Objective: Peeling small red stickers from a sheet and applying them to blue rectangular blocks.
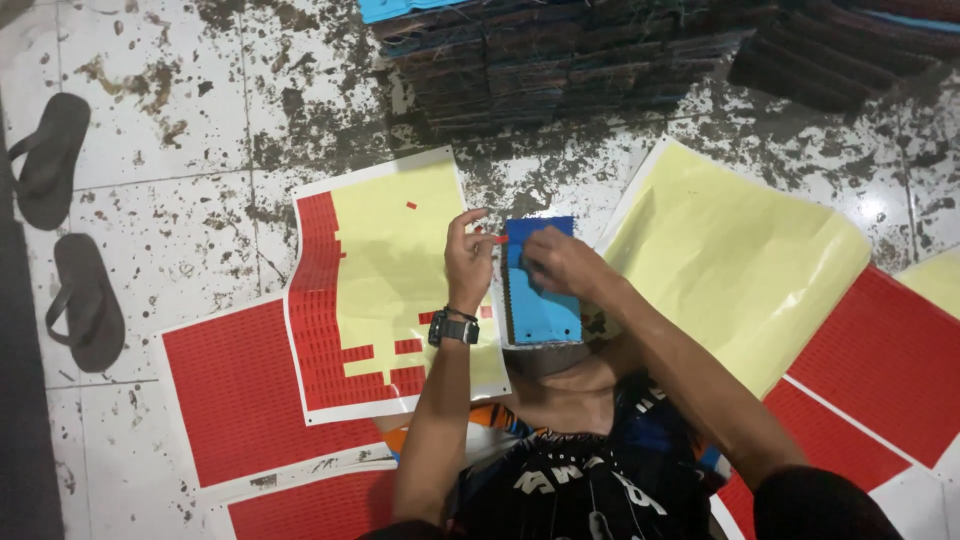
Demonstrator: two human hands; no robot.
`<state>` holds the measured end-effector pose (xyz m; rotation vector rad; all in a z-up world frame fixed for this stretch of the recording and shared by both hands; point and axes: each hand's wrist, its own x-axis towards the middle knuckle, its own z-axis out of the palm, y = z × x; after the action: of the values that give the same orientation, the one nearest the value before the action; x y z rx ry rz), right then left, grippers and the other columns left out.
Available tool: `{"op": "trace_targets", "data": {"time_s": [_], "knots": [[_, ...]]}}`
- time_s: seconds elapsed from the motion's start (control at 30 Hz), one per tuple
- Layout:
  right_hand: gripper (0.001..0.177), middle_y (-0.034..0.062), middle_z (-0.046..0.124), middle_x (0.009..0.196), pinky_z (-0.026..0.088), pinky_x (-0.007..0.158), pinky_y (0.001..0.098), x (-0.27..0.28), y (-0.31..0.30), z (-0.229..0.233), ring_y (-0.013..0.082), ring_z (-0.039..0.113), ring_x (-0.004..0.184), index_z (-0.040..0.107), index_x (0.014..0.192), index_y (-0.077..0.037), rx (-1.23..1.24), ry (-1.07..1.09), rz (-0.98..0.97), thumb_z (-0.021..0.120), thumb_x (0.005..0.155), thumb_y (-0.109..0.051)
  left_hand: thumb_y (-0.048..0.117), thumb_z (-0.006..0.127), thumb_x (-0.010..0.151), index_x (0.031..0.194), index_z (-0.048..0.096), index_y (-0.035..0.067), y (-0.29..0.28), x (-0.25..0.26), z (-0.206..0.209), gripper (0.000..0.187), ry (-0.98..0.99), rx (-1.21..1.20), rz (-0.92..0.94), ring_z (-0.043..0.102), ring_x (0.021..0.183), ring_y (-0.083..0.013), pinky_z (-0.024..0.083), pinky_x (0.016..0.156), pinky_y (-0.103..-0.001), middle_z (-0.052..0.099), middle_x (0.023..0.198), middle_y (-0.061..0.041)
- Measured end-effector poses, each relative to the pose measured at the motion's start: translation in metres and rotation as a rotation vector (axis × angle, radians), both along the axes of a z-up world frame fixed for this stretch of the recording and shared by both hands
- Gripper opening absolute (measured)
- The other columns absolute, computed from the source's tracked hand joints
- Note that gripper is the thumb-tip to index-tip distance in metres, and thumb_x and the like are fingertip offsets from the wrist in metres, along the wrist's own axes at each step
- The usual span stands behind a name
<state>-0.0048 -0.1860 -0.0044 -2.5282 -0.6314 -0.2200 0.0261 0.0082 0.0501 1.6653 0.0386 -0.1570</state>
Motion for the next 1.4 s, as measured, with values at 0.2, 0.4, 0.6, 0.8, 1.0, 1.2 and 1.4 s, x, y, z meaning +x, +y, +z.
{"op": "trace_targets", "data": {"time_s": [0.2, 0.4, 0.6, 0.8, 1.0, 1.2, 1.4], "knots": [[0.021, 0.0167, 0.077, 0.089, 0.056, 0.079, 0.0439, 0.013, -0.005, 0.013, 0.0332, 0.073, 0.086, 0.074, 0.110, -0.008, 0.585, 0.482, -0.164, 0.072, 0.094, -0.021, -0.008, 0.047, 0.086, 0.132, 0.058, 0.010, -0.007, 0.007, -0.011, 0.051, 0.044, -0.020, -0.086, 0.072, 0.100, -0.0283, 0.057, 0.086, -0.043, 0.054, 0.136, -0.013], [0.016, 0.0141, 0.078, 0.083, 0.056, 0.077, 0.0402, 0.016, -0.006, 0.019, 0.0258, 0.074, 0.081, 0.076, 0.103, -0.006, 0.607, 0.579, -0.181, 0.074, 0.093, -0.019, -0.004, 0.049, 0.085, 0.130, 0.059, 0.013, -0.011, 0.008, -0.019, 0.049, 0.053, 0.031, -0.089, 0.071, 0.104, -0.0284, 0.056, 0.091, -0.044, 0.056, 0.135, -0.009], [0.012, 0.0144, 0.077, 0.084, 0.057, 0.078, 0.0429, 0.032, -0.008, 0.010, 0.0308, 0.075, 0.081, 0.077, 0.101, -0.007, 0.490, 0.637, -0.297, 0.070, 0.094, -0.014, 0.012, 0.066, 0.083, 0.103, 0.067, 0.016, -0.015, 0.001, -0.038, 0.021, -0.390, 0.517, -0.026, 0.064, 0.107, -0.0294, 0.056, 0.089, -0.042, 0.054, 0.107, 0.000], [0.014, 0.0114, 0.077, 0.084, 0.058, 0.075, 0.0446, 0.041, -0.003, -0.024, 0.0330, 0.075, 0.084, 0.079, 0.098, -0.013, 0.341, 0.643, -0.367, 0.069, 0.094, -0.022, 0.027, 0.073, 0.082, 0.089, 0.073, 0.020, -0.016, -0.008, -0.075, 0.010, -0.560, 0.860, -0.043, 0.062, 0.102, -0.0247, 0.051, 0.090, -0.043, 0.060, 0.097, 0.003], [0.022, 0.0145, 0.077, 0.087, 0.060, 0.074, 0.0487, 0.045, 0.010, -0.030, 0.0371, 0.075, 0.085, 0.078, 0.097, -0.012, 0.183, 0.672, -0.479, 0.062, 0.095, -0.027, 0.026, 0.065, 0.084, 0.106, 0.072, 0.024, -0.018, -0.008, -0.074, 0.024, -0.632, 0.944, -0.072, 0.061, 0.100, -0.0304, 0.049, 0.090, -0.050, 0.055, 0.097, -0.001], [0.024, 0.0152, 0.070, 0.093, 0.062, 0.073, 0.0493, 0.041, 0.011, 0.002, 0.0382, 0.071, 0.090, 0.077, 0.098, -0.012, -0.124, 0.401, -0.460, 0.075, 0.084, -0.031, 0.026, 0.064, 0.082, 0.112, 0.072, 0.027, -0.018, -0.011, -0.060, 0.031, -0.619, 1.077, -0.105, 0.061, 0.102, -0.0319, 0.046, 0.094, -0.064, 0.054, 0.100, -0.001], [0.010, 0.0019, 0.065, 0.090, 0.057, 0.082, 0.0439, 0.032, -0.006, -0.016, 0.0247, 0.069, 0.090, 0.075, 0.096, -0.019, -0.286, -0.090, -0.275, 0.077, 0.086, -0.020, 0.014, 0.062, 0.083, 0.114, 0.069, 0.019, -0.022, -0.008, -0.058, 0.032, -0.615, 0.918, -0.094, 0.061, 0.108, -0.0365, 0.051, 0.093, -0.061, 0.054, 0.114, -0.010]]}}
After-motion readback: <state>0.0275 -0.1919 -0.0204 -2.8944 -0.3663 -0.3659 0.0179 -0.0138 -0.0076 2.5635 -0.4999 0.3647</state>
